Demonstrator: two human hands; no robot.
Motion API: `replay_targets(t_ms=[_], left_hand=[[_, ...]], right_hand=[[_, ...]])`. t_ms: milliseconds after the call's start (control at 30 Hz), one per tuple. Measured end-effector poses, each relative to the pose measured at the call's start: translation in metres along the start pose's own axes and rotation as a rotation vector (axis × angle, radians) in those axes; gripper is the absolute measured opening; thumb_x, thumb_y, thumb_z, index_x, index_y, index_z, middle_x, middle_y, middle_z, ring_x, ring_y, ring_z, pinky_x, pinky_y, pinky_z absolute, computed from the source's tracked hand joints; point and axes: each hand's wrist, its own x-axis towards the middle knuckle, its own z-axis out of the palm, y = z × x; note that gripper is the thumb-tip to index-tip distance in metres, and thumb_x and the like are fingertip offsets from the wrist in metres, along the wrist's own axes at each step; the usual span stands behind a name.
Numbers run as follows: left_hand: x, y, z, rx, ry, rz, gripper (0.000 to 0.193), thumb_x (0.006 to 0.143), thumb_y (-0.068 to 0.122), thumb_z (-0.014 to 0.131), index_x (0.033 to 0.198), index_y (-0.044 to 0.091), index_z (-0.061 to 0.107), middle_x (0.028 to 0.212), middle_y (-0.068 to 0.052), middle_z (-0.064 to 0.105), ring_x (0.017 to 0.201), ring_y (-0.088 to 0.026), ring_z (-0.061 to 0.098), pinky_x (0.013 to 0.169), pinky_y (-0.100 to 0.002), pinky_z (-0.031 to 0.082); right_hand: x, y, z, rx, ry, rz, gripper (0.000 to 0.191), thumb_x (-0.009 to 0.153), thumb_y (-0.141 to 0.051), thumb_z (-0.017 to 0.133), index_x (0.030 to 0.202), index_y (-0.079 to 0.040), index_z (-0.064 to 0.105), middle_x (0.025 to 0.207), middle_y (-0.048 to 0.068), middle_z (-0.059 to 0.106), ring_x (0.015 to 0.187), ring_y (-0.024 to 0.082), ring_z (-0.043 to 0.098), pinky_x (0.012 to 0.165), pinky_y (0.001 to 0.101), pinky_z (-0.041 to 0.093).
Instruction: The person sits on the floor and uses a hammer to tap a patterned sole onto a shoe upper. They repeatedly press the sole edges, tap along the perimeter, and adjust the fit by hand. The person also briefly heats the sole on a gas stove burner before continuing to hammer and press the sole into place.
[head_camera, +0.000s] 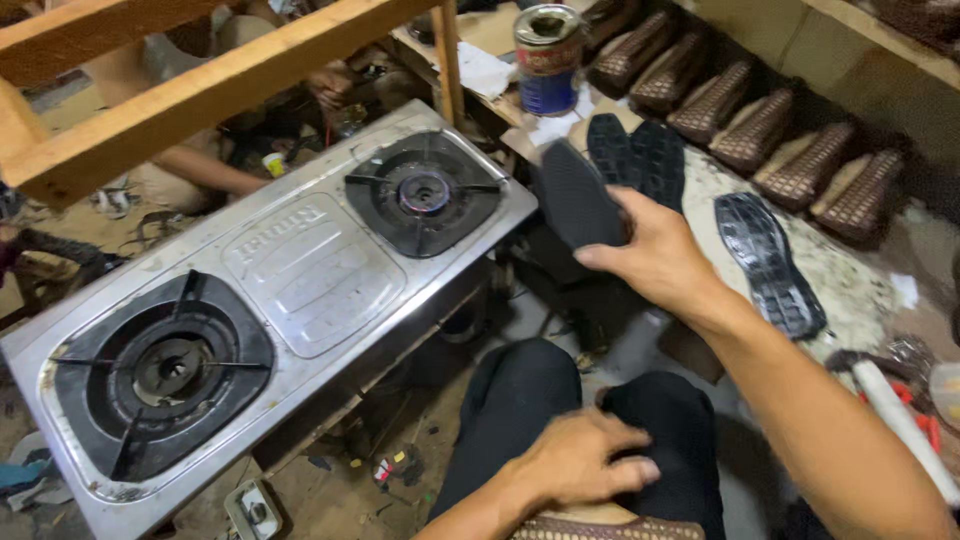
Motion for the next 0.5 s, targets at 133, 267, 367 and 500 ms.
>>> replay_targets(t_ms=[133,267,367,500], left_hand=[[-0.001,0.034,0.043,0.054,-0.469,0.017,0.065,0.088,0.032,0.062,0.149,0.013,0.059,0.138,-0.020,0.064,0.115,-0.044,0.065,0.095,-0.054,0.050],[-0.005,0.043,0.052,-0.050,-0.331,-0.030,0.070,0.087,0.036,0.067,0.149,0.006,0.054,0.137,-0.021,0.063,0.121,-0.041,0.062,0.100,-0.048,0.050],[-0.007,0.045,0.051,-0.270,0.080,-0.026,0.065,0.093,0.027,0.071,0.150,0.003,0.051,0.152,-0.021,0.057,0.140,-0.035,0.056,0.115,-0.044,0.044],[-0.017,0.052,0.057,-1.072,0.098,-0.253,0.088,0.088,0.019,0.069,0.162,0.008,0.022,0.145,-0.024,0.052,0.129,-0.030,0.057,0.111,-0.045,0.042]], right_hand=[[-0.095,0.021,-0.054,0.217,0.039,0.578,0.036,0.084,-0.016,0.079,0.113,0.003,0.070,0.095,0.009,0.074,0.078,0.016,0.066,0.069,0.0340,0.056],[-0.213,0.048,-0.083,0.682,0.223,0.507,0.032,0.089,-0.007,0.070,0.119,0.002,0.062,0.099,0.008,0.071,0.082,0.018,0.069,0.073,0.0354,0.057],[-0.302,0.061,-0.076,0.917,0.324,0.622,0.028,0.097,-0.008,0.063,0.123,0.002,0.061,0.099,0.012,0.071,0.080,0.023,0.069,0.071,0.0405,0.058],[-0.393,0.061,-0.022,1.089,0.334,0.828,0.025,0.092,-0.002,0.065,0.116,0.006,0.062,0.098,0.014,0.074,0.081,0.022,0.071,0.073,0.0402,0.059]])
